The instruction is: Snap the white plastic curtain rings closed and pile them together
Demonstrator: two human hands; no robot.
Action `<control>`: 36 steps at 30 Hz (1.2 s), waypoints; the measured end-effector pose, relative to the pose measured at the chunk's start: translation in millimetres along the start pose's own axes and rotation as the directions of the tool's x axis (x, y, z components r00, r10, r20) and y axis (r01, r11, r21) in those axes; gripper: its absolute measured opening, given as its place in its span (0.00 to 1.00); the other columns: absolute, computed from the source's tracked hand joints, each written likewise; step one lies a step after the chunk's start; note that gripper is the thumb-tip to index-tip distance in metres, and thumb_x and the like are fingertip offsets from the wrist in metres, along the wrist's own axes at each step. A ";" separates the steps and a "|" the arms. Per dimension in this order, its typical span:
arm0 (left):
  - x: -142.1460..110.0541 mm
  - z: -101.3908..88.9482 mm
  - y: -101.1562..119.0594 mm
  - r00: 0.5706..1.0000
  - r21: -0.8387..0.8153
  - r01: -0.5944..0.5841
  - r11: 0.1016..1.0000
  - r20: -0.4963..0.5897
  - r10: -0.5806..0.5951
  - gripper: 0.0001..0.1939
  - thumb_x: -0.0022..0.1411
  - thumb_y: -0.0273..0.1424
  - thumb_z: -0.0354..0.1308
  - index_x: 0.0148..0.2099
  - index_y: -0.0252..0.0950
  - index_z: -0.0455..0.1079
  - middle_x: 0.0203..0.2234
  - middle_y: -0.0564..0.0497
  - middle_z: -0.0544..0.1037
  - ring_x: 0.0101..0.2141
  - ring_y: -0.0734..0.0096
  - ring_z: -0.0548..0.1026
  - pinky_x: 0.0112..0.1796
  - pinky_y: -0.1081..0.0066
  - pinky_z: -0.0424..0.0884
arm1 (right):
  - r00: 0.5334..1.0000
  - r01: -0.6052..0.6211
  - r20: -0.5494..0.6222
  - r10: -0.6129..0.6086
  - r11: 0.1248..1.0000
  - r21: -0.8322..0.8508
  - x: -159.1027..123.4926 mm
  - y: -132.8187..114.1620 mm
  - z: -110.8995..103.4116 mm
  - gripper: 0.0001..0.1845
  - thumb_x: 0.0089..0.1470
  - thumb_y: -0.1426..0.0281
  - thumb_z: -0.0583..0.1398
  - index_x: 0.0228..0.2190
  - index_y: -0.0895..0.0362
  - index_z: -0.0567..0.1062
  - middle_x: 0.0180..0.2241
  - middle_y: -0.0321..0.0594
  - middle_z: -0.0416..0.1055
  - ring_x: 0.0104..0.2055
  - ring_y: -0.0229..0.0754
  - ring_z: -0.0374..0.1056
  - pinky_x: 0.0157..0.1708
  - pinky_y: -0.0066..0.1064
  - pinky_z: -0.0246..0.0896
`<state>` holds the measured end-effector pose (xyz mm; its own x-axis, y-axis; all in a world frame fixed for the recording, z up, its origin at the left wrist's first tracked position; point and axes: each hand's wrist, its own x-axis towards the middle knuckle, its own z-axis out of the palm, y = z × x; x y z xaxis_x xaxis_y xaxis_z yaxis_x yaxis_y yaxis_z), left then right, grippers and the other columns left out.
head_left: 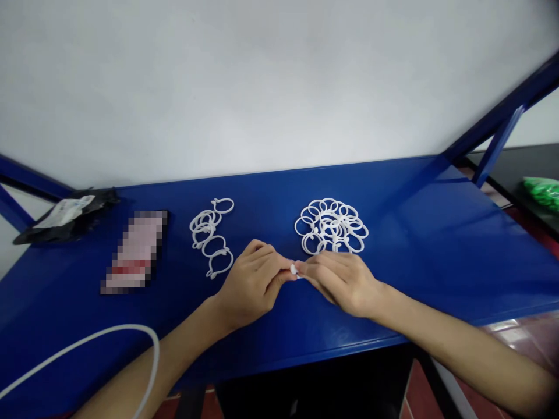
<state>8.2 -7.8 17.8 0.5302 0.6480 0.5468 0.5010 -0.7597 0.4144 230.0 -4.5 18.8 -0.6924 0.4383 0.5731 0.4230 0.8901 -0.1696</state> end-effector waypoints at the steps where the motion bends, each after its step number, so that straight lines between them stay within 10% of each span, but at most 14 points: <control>1: 2.0 -4.2 -4.6 1.000 0.054 0.003 0.999 0.018 -0.004 0.05 0.70 0.29 0.53 0.39 0.39 0.69 0.31 0.54 0.80 0.31 0.71 0.73 0.39 0.65 0.67 | 1.000 -0.020 -0.021 0.020 0.999 -0.029 1.1 4.4 -2.9 0.09 0.66 0.74 0.55 0.46 0.58 0.72 0.31 0.39 0.76 0.31 0.38 0.70 0.29 0.30 0.67; 9: 0.4 -32.8 -78.0 0.915 0.605 0.388 0.695 -0.164 -0.368 0.17 0.68 0.37 0.53 0.53 0.34 0.72 0.51 0.38 0.76 0.51 0.42 0.68 0.47 0.49 0.65 | 0.918 -0.354 -0.219 0.330 0.932 -0.082 0.8 52.1 -33.1 0.06 0.63 0.70 0.61 0.40 0.54 0.78 0.35 0.43 0.73 0.38 0.44 0.70 0.35 0.37 0.69; 22: -8.7 -34.8 -101.2 0.874 0.606 0.437 0.664 -0.111 -0.474 0.10 0.65 0.36 0.54 0.41 0.38 0.74 0.40 0.41 0.79 0.47 0.44 0.68 0.44 0.48 0.63 | 0.936 -0.304 0.159 0.315 0.948 -0.093 -3.3 60.2 -31.0 0.09 0.65 0.67 0.58 0.39 0.55 0.79 0.36 0.45 0.75 0.39 0.46 0.65 0.34 0.38 0.66; 31: -1.7 -35.8 -89.5 0.915 0.568 0.395 0.722 -0.171 -0.366 0.09 0.67 0.32 0.51 0.38 0.41 0.73 0.37 0.44 0.79 0.44 0.49 0.69 0.43 0.50 0.61 | 0.933 -0.348 0.071 0.353 0.935 -0.068 -0.9 55.1 -34.4 0.08 0.65 0.68 0.58 0.41 0.55 0.77 0.38 0.44 0.75 0.39 0.46 0.65 0.37 0.39 0.67; 36: 5.2 -28.0 -54.3 0.979 0.517 0.189 0.835 -0.165 -0.119 0.06 0.68 0.29 0.55 0.39 0.41 0.72 0.38 0.48 0.80 0.42 0.57 0.71 0.42 0.56 0.62 | 0.946 -0.321 -0.053 0.320 0.947 -0.015 3.7 43.0 -31.8 0.07 0.64 0.71 0.58 0.41 0.55 0.76 0.37 0.43 0.76 0.38 0.44 0.67 0.39 0.39 0.67</control>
<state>-35.4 35.3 18.5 0.3466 0.7162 0.6058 0.8720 -0.4840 0.0733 264.3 31.5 39.1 -0.4883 0.6928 0.5306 0.6320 0.7000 -0.3325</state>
